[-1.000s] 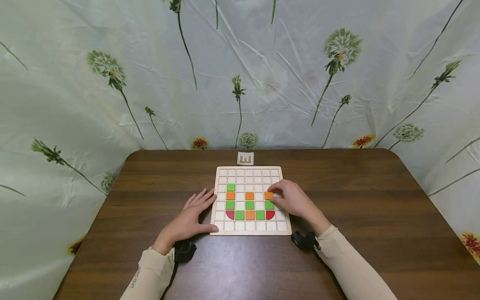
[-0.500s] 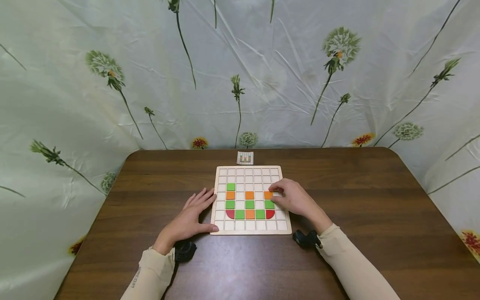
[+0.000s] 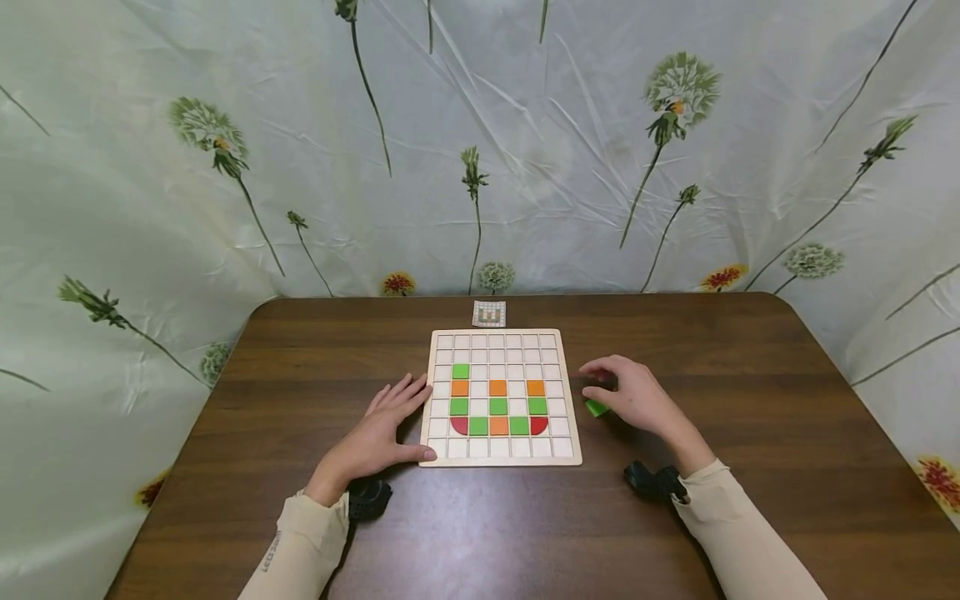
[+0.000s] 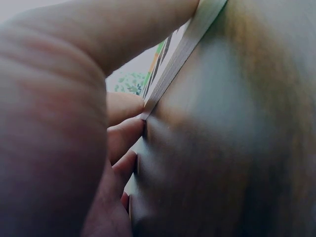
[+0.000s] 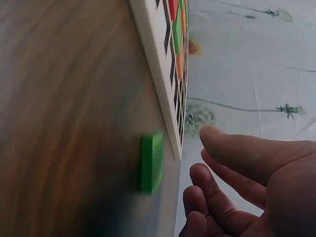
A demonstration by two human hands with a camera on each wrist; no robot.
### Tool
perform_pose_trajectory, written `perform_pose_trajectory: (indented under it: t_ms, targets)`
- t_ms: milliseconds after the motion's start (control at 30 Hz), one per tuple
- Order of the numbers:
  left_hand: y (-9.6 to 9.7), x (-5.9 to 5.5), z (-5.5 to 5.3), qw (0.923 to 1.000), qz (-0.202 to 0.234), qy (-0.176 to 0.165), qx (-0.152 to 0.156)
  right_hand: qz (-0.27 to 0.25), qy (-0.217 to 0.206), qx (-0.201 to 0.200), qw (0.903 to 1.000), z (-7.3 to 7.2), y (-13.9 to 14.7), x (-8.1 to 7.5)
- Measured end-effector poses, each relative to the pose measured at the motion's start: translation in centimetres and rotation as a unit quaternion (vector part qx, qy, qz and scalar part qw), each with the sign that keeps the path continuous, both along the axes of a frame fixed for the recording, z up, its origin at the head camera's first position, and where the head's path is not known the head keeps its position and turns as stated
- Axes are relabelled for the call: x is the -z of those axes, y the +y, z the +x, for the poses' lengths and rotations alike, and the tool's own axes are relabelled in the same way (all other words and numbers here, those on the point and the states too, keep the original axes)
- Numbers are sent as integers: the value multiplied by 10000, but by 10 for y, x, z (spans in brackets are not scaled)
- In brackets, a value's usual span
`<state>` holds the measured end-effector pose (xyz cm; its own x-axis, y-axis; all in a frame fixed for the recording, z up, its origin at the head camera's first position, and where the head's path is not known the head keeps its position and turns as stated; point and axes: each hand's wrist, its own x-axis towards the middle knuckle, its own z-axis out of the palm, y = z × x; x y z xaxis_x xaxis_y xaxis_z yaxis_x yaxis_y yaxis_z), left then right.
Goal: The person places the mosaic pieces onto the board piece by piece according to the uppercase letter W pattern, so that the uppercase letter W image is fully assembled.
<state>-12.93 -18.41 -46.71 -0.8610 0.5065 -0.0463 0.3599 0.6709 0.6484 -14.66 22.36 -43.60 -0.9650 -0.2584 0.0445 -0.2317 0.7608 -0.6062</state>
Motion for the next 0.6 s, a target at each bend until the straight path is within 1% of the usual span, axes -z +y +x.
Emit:
perform_pose_trajectory:
  t_ms: [267, 433, 600]
  targets:
    - [0, -1, 0, 10000, 56, 35, 50, 26, 63, 53, 10000, 8, 18, -1]
    - [0, -1, 1, 9999, 61, 64, 57, 116, -37, 39, 9999, 13, 21, 1]
    - [0, 0, 1, 9999, 44, 88, 70, 182, -96, 16, 9998, 17, 20, 6]
